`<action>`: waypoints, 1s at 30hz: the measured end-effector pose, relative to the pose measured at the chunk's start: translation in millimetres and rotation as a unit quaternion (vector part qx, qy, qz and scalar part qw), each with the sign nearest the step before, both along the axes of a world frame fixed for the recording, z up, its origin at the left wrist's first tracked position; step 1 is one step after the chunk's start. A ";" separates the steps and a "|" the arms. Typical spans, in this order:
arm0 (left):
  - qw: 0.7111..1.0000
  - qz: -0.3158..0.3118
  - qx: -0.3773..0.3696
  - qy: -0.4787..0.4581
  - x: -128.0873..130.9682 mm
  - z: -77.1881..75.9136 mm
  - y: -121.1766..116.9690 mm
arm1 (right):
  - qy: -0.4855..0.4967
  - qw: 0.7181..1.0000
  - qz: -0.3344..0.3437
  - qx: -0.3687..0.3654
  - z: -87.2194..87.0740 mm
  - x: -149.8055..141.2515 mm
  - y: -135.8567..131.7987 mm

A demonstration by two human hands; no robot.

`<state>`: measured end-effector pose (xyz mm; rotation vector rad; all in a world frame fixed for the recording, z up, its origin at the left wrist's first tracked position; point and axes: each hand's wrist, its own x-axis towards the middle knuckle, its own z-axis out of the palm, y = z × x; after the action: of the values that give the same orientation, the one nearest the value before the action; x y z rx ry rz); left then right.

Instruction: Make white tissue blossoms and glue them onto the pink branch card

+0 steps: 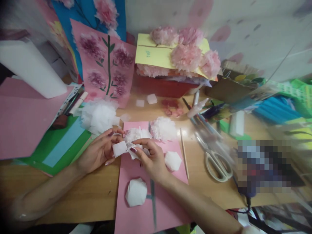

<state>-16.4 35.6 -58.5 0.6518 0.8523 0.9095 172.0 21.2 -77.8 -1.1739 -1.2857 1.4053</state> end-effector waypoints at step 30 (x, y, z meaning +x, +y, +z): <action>0.967 -0.117 0.126 0.188 14.3 0.6 -18.3 | 0.044 0.999 0.001 0.027 -0.9 -8.8 -9.3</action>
<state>-2.1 17.2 -57.9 1.1491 0.9773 0.6930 163.1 11.9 -78.7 -1.0634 -1.2565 1.3999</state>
